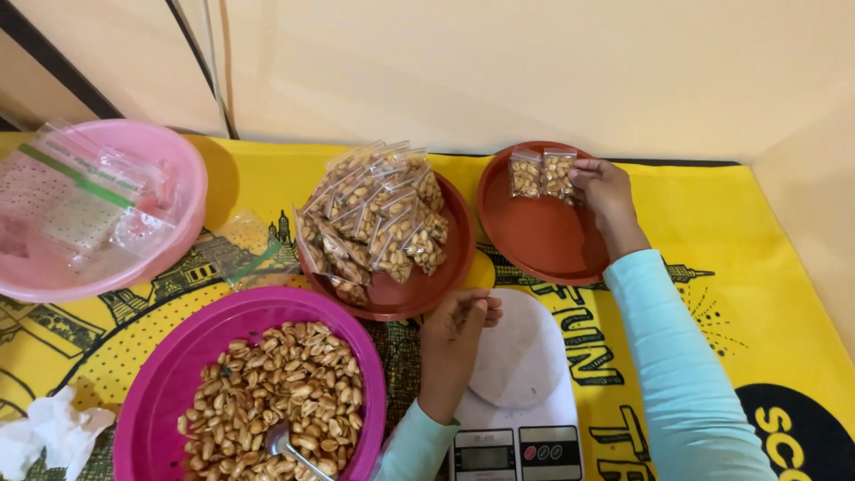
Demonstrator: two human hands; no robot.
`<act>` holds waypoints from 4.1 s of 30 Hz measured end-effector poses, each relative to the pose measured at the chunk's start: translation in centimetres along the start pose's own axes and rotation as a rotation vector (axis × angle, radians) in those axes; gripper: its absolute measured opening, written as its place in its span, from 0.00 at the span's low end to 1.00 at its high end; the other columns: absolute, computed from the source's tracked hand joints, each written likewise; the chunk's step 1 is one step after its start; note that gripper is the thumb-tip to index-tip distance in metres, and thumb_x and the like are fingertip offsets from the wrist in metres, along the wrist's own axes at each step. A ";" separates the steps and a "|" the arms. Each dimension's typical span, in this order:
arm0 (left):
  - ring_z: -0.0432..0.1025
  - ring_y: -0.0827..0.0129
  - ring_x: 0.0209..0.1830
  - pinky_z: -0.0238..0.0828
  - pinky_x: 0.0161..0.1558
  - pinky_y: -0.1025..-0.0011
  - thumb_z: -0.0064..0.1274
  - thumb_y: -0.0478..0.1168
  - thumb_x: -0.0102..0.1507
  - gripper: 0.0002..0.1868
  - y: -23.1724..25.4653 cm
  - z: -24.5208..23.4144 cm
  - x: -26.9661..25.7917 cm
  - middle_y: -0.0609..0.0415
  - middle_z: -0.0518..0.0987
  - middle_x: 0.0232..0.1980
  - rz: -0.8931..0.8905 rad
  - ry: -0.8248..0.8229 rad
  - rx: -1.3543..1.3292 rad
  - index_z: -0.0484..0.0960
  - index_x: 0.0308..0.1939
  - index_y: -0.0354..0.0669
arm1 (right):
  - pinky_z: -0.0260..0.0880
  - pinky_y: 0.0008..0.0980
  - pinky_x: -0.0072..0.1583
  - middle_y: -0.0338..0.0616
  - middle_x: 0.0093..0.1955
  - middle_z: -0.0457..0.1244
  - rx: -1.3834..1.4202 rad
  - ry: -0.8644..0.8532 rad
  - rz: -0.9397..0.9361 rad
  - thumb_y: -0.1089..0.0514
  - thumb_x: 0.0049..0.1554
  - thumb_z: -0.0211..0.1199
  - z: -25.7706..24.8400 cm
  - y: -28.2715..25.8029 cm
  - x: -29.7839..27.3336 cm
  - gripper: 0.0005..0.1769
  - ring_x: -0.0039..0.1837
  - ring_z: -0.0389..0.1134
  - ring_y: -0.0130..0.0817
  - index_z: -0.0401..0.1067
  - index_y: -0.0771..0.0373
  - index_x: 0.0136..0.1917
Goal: Weighing peanuts on a digital scale and packaging them into small plastic bags.
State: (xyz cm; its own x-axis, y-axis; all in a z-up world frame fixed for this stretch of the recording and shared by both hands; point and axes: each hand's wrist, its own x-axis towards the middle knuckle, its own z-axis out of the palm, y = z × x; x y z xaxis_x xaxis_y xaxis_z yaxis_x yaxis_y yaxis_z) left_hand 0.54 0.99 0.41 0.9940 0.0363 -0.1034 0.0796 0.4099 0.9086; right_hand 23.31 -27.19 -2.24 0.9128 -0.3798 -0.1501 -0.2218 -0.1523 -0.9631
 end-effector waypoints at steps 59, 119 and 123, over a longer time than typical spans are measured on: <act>0.80 0.55 0.41 0.81 0.42 0.62 0.48 0.28 0.69 0.08 -1.0 -1.8 -2.8 0.43 0.80 0.39 0.547 -0.059 0.478 0.81 0.50 0.31 | 0.73 0.45 0.54 0.44 0.50 0.65 -0.899 -0.538 -1.000 0.53 0.63 0.60 11.2 -6.6 -17.7 0.05 0.55 0.70 0.52 0.76 0.51 0.50; 0.80 0.58 0.38 0.77 0.44 0.59 0.54 0.36 0.69 0.06 1.2 -6.7 -13.6 0.49 0.83 0.33 0.409 0.018 0.524 0.86 0.43 0.40 | 0.72 0.49 0.61 0.52 0.54 0.70 -0.400 0.267 -0.669 0.71 0.60 0.67 -7.9 7.5 -38.2 0.14 0.61 0.71 0.52 0.79 0.63 0.59; 0.81 0.56 0.38 0.78 0.45 0.58 0.53 0.34 0.68 0.07 0.8 -8.0 -14.6 0.47 0.84 0.31 0.421 0.010 0.552 0.87 0.41 0.39 | 0.74 0.41 0.57 0.42 0.47 0.72 -0.376 0.203 -0.782 0.71 0.56 0.70 -5.8 6.0 -38.9 0.10 0.53 0.73 0.44 0.82 0.60 0.49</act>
State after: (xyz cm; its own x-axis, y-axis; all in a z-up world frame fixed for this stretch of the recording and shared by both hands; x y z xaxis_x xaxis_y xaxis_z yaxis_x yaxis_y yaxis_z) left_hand -14.51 8.12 -0.59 0.9482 0.0998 0.3017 -0.2834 -0.1639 0.9449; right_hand -15.56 -18.64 -0.89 0.7795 -0.1906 0.5967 0.3092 -0.7114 -0.6311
